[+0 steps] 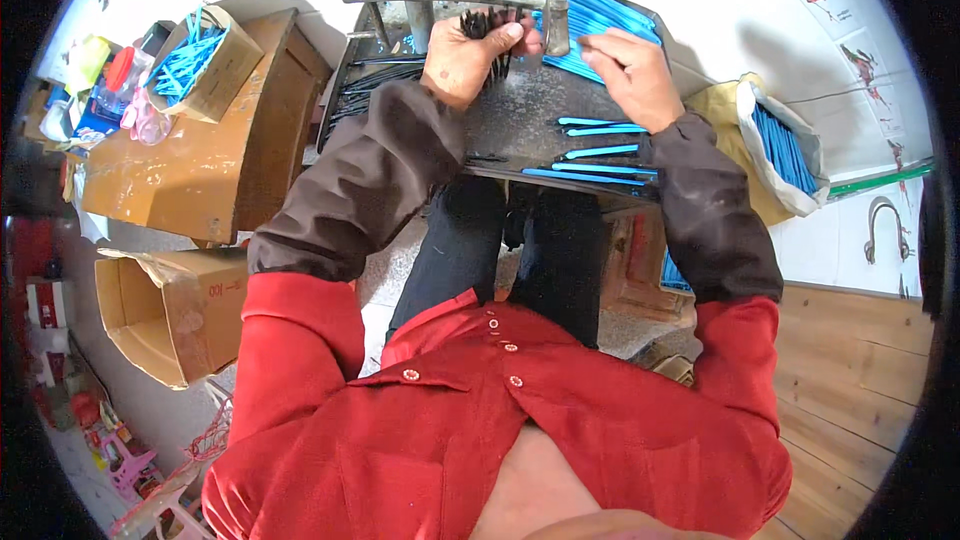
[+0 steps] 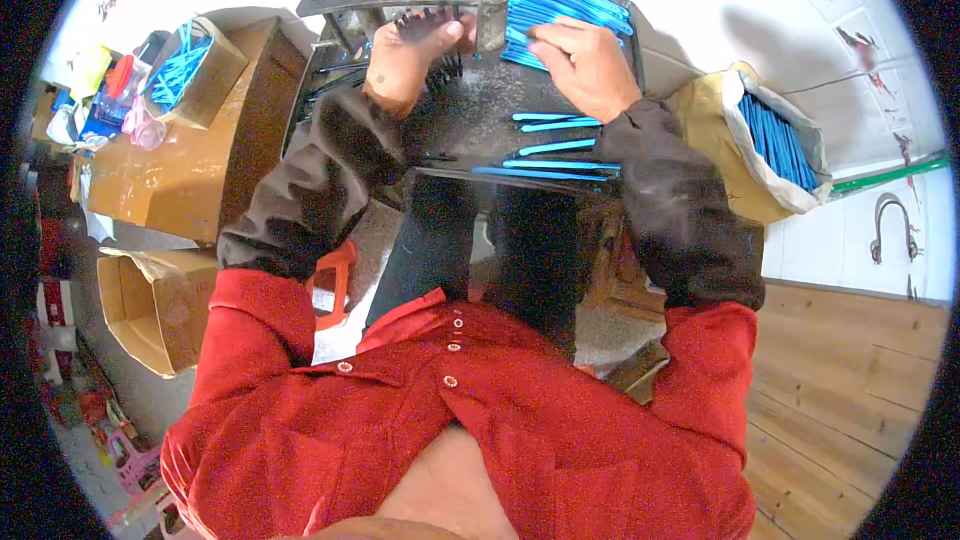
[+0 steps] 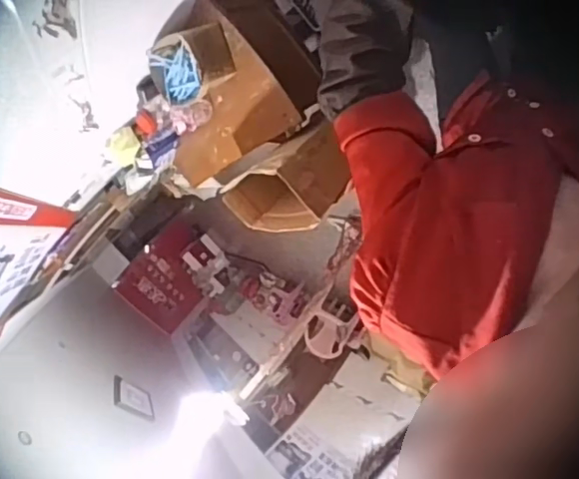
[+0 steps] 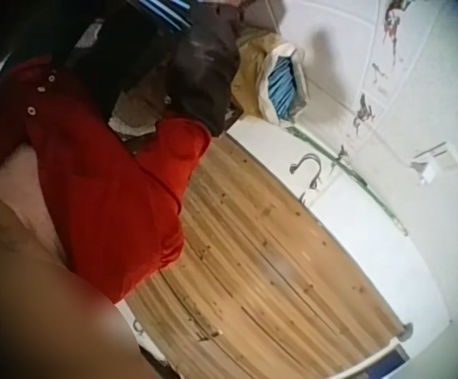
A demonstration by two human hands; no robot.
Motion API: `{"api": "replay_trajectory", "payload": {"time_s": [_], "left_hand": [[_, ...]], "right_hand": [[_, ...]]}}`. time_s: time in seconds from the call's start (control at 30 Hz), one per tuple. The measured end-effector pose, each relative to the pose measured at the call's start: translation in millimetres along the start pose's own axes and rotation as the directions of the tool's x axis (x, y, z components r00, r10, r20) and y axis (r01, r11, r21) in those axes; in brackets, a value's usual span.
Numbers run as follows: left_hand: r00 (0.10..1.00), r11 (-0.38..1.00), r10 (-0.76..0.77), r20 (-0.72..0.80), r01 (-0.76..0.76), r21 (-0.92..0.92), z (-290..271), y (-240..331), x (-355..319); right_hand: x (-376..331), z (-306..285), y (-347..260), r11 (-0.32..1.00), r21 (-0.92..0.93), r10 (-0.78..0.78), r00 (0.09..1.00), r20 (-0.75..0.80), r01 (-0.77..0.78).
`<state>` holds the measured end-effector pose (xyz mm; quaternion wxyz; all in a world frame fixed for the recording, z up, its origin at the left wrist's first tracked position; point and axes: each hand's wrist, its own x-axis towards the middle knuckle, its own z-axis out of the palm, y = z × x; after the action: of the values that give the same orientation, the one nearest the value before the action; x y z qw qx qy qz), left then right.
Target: Sorting and packaging blue components into bags at a workstation.
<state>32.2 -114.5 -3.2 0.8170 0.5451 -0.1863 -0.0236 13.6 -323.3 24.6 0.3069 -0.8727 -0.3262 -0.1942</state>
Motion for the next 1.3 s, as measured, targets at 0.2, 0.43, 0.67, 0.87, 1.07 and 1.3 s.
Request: {"api": "replay_trajectory", "payload": {"time_s": [0.2, 0.43, 0.67, 0.87, 1.07, 1.3], "left_hand": [[1.0, 1.0, -0.004, 0.011, 0.004, -0.019, 1, -6, 4], [0.999, 0.998, 0.036, -0.012, -0.036, -0.055, 2, -7, 2], [0.998, 0.999, 0.029, 0.062, -0.03, 0.013, -4, -7, 2], [0.996, 0.998, 0.028, 0.082, -0.033, 0.061, 0, -2, -4], [0.999, 0.994, 0.048, -0.012, -0.049, -0.099, 0, -7, 2], [0.999, 0.999, 0.024, 0.04, -0.023, -0.026, 1, -11, 6]], "right_hand": [[15, 8, -28, 0.682, 0.519, 0.51, 0.844, 0.166, -0.515], [22, -18, -13, 0.94, 0.224, 0.228, 0.962, 0.149, -0.258], [-1, -1, 19, 0.944, -0.311, -0.01, 0.955, 0.298, 0.107], [-6, 0, 16, 0.916, -0.374, -0.095, 0.984, 0.152, 0.146], [4, 4, -16, 0.882, 0.331, 0.345, 0.938, 0.033, -0.336], [24, 2, -16, 0.995, 0.102, 0.028, 0.999, -0.027, -0.025]]}}
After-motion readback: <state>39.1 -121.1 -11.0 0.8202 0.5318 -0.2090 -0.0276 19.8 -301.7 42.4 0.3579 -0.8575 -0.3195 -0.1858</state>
